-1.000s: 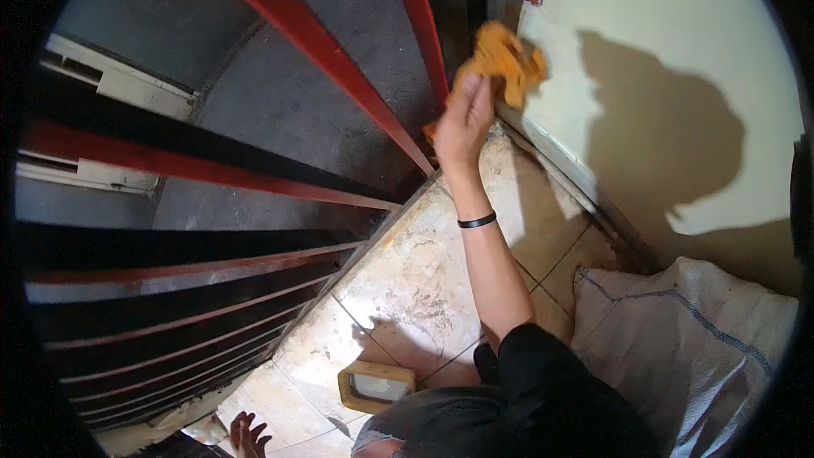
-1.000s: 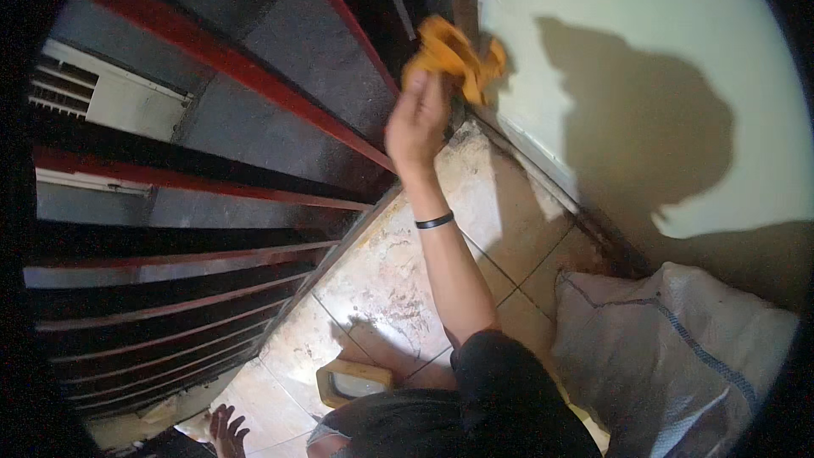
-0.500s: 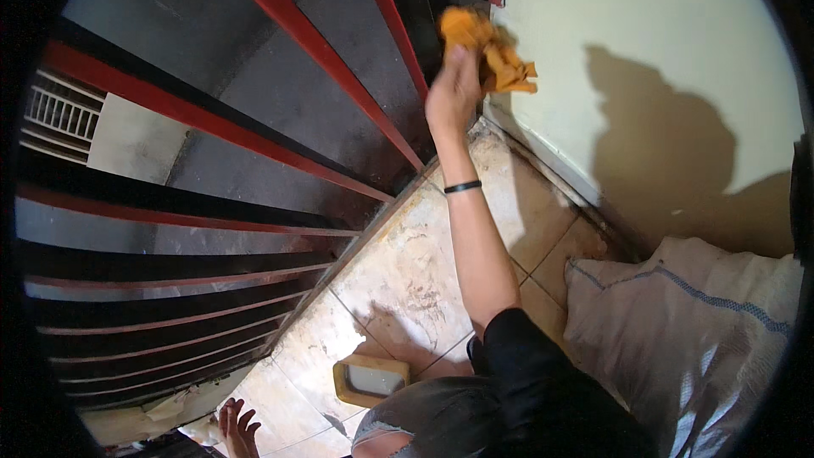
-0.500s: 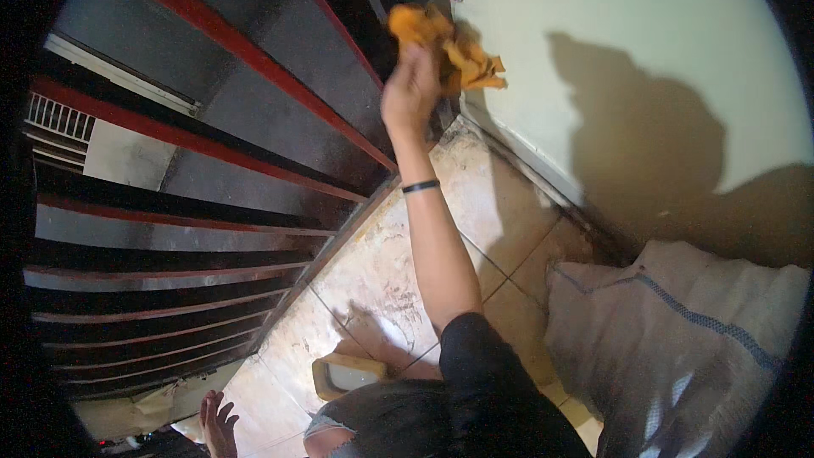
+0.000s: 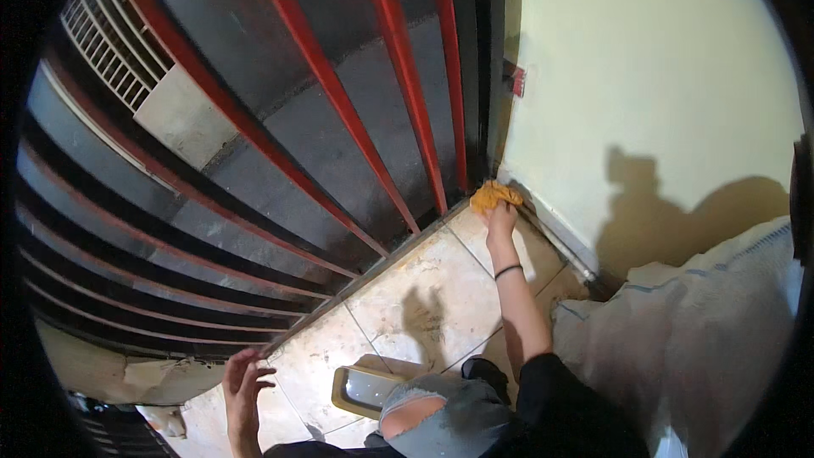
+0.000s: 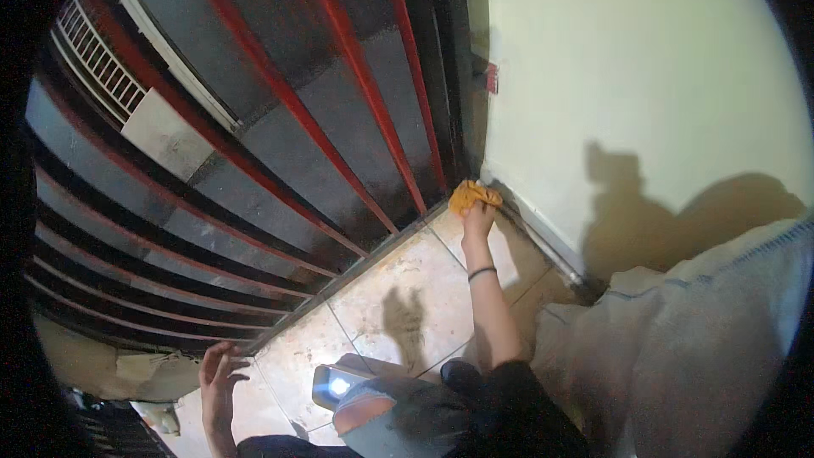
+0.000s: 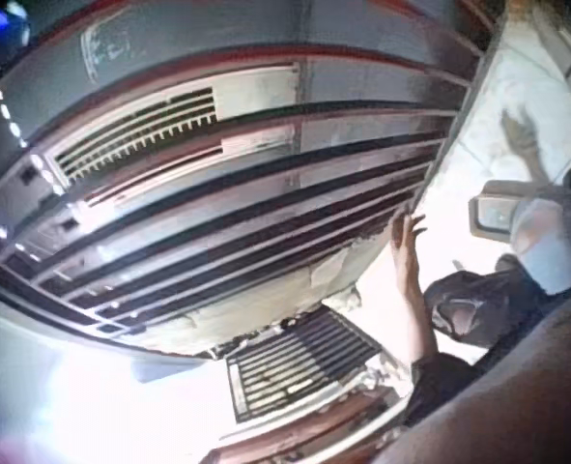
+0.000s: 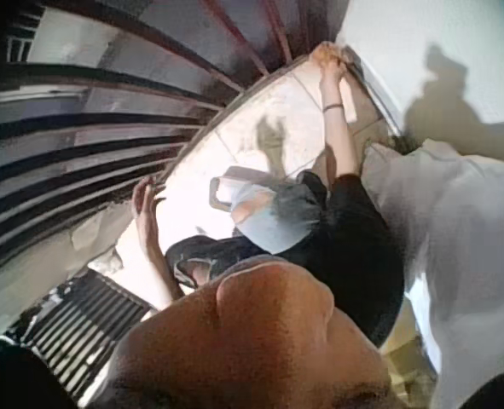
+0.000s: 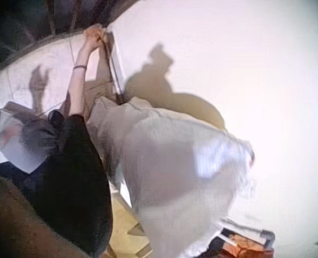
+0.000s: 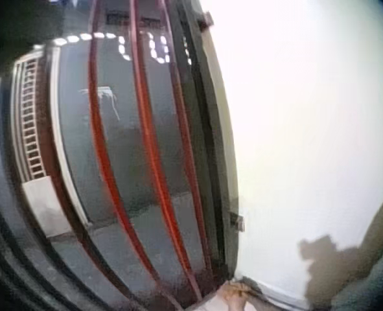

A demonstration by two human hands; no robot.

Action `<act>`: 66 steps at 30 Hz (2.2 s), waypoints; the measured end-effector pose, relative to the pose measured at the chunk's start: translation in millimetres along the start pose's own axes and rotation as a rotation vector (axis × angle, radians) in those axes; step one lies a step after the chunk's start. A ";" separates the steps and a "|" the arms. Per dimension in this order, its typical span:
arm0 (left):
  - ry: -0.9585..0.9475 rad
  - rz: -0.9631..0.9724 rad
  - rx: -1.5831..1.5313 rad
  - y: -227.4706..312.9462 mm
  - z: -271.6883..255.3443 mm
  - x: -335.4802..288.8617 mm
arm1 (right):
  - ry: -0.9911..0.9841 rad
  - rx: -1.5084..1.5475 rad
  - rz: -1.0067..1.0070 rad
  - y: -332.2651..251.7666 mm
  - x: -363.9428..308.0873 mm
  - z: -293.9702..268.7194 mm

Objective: The person cleans a metal gate by wiping the bars and frame with a cloth, repeatedly dipping and wringing the cloth in a container of liquid.

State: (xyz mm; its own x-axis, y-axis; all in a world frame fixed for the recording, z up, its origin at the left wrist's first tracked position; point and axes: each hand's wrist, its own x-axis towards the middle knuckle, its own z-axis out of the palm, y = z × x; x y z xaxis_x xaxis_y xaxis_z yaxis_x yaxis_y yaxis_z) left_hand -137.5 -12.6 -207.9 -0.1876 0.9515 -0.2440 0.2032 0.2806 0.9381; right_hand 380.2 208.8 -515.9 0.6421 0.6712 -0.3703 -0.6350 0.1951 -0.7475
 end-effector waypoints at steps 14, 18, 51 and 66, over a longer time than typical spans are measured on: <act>-1.015 0.337 0.172 99.5 206.8 54.4 | -0.651 -0.361 -0.184 -145.9 -308.5 64.2; -1.085 0.385 0.135 59.4 198.5 108.6 | -0.576 -0.841 -0.446 -142.9 -320.3 39.1; -0.795 0.045 -0.221 -79.8 330.7 107.9 | -0.470 -0.430 0.317 -92.9 -235.3 -39.7; -0.776 -0.563 -0.542 -80.4 288.5 156.1 | -0.819 -0.941 -0.170 -68.6 -140.9 53.8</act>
State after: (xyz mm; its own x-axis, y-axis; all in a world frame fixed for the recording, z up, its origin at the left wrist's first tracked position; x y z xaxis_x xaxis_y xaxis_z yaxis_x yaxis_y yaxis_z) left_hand 94.1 149.8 -392.4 0.5721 0.5788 -0.5811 -0.2059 0.7872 0.5813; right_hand 310.2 139.3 -382.7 0.0170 0.9993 -0.0324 0.1970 -0.0351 -0.9798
